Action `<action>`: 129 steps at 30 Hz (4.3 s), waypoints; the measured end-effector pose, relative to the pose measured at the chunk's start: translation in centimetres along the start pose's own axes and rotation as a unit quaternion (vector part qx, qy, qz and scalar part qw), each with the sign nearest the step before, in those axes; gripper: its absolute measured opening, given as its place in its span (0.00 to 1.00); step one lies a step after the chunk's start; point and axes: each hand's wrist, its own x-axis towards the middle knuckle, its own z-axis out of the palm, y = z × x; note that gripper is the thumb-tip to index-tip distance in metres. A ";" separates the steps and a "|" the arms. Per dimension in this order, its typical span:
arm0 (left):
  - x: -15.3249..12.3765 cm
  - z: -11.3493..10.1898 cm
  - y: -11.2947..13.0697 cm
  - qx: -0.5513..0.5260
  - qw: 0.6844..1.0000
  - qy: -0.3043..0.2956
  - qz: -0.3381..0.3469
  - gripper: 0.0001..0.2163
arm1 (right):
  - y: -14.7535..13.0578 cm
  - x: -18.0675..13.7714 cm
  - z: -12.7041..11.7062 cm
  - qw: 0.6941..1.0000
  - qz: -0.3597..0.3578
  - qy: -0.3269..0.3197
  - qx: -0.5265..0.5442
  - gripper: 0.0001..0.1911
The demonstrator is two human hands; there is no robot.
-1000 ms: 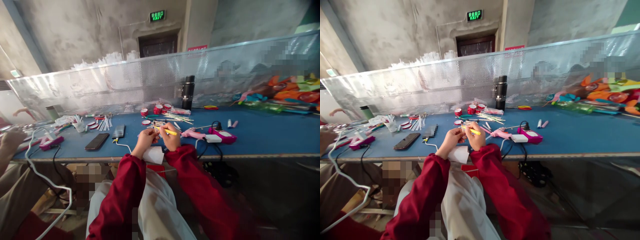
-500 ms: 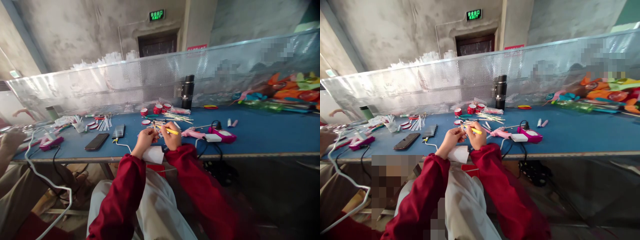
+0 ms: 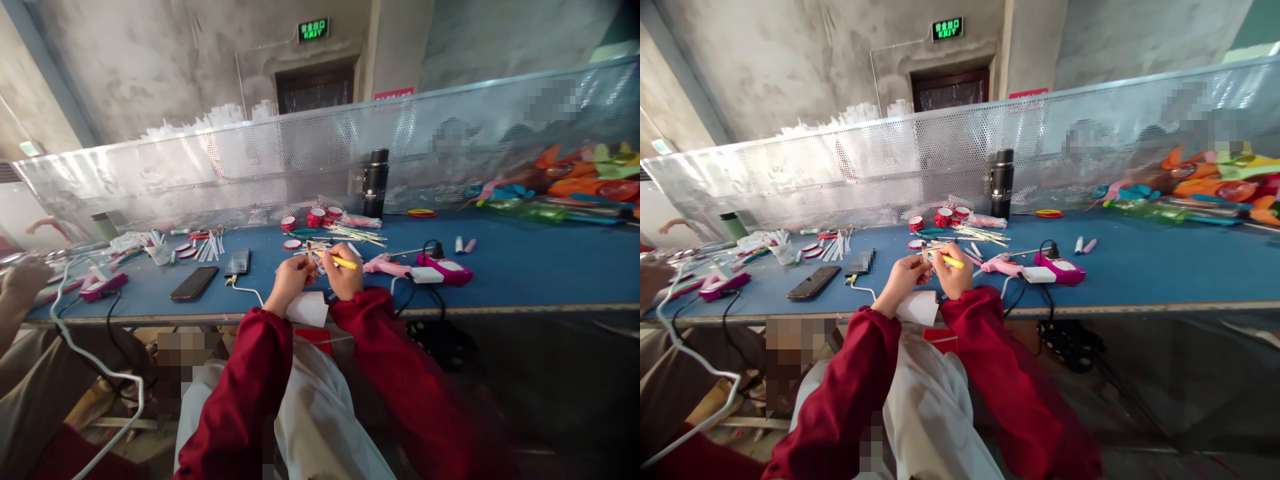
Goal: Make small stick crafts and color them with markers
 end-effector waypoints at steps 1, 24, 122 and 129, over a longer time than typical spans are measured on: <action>0.0 0.0 0.1 -0.001 1.000 -0.001 0.000 0.14 | -0.1 0.0 0.0 1.000 0.000 -0.008 0.007 0.11; 0.0 0.0 0.0 0.025 1.000 0.007 0.000 0.12 | -0.2 0.0 -0.1 1.000 0.006 -0.023 -0.011 0.13; 0.0 -0.1 -0.1 -0.014 1.000 -0.024 -0.005 0.15 | 0.1 -0.3 0.1 1.000 0.015 -0.019 0.010 0.12; 0.0 0.0 -0.1 -0.018 0.999 -0.023 -0.017 0.11 | -0.1 -0.2 0.0 1.000 0.021 -0.012 0.011 0.11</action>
